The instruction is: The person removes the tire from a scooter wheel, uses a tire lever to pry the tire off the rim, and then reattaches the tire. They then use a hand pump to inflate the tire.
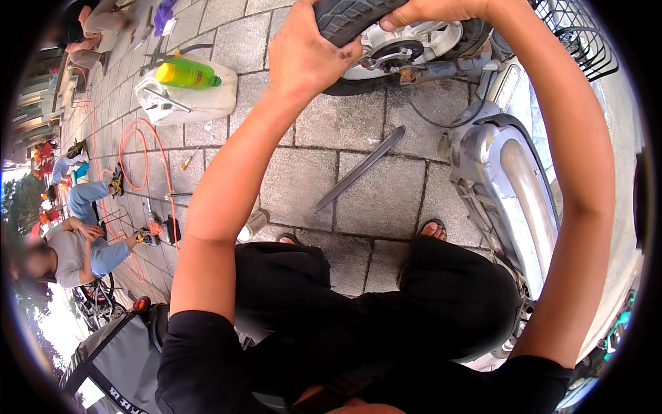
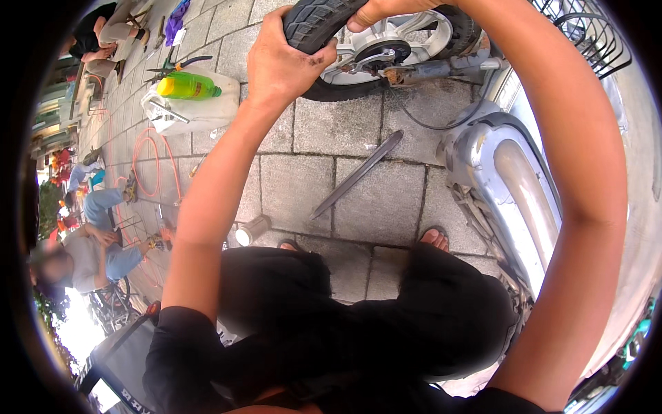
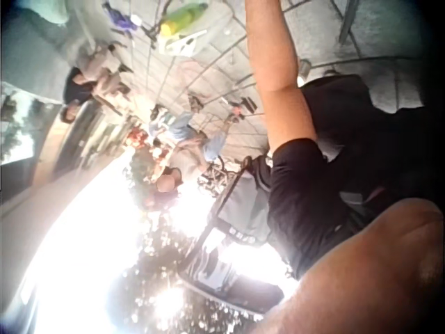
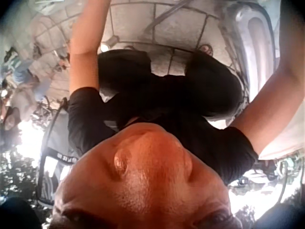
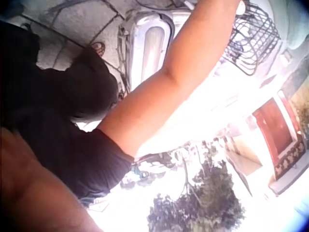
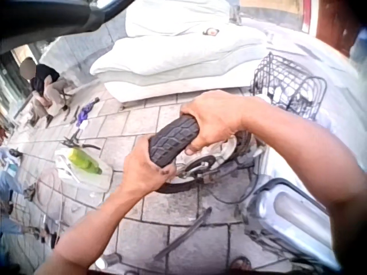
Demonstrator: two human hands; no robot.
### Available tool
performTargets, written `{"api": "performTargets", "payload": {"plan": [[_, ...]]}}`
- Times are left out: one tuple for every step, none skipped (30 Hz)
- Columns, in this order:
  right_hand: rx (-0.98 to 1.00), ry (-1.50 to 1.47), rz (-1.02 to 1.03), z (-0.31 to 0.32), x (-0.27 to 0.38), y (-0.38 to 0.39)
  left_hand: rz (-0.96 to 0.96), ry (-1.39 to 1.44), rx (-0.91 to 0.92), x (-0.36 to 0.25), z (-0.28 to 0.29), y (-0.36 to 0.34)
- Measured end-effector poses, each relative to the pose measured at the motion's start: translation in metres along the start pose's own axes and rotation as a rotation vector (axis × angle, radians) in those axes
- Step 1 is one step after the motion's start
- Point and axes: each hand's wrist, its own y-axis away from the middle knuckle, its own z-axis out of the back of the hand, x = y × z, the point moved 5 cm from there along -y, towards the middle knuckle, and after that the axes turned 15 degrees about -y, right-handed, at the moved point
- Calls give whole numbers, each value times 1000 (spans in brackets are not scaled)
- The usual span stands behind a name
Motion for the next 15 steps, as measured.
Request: {"api": "performTargets", "payload": {"plan": [[22, -34, -15, -1, -2, 0, -8, -8, 57, 3, -2, -4], [41, -67, -29, 0, -3, -1, -45, -7, -14, 3, 1, -7], [64, -103, -40, 1, -5, -1, -65, 14, 13, 4, 1, -10], [102, -208, -67, 0, -8, -5, -86, 35, 41, 7, 2, -14], [103, -194, -69, 1, -10, -8, -108, 56, 67, 9, 1, -17], [105, -179, -71, 4, -14, -12, -110, 79, 97, 12, 0, -21], [108, -167, -75, 5, -17, -15, -113, 103, 129, 16, -3, -25], [125, -150, -88, 4, -20, -20, -111, 127, 162, 20, -5, -27], [154, -201, -111, 0, -21, -25, -120, 147, 175, 23, -7, -27], [180, -246, -132, -3, -22, -29, -130, 168, 182, 25, -8, -28], [205, -291, -155, -5, -20, -34, -142, 188, 187, 27, -8, -28], [234, -271, -193, -6, -18, -32, -107, 201, 236, 29, -10, -25], [254, -245, -228, -3, -13, -29, -77, 211, 276, 30, -10, -21], [223, -237, -215, -5, -3, -29, -52, 221, 310, 29, -9, -20], [276, -235, -198, 0, 8, -22, -140, 246, 100, 21, 3, -20]]}}
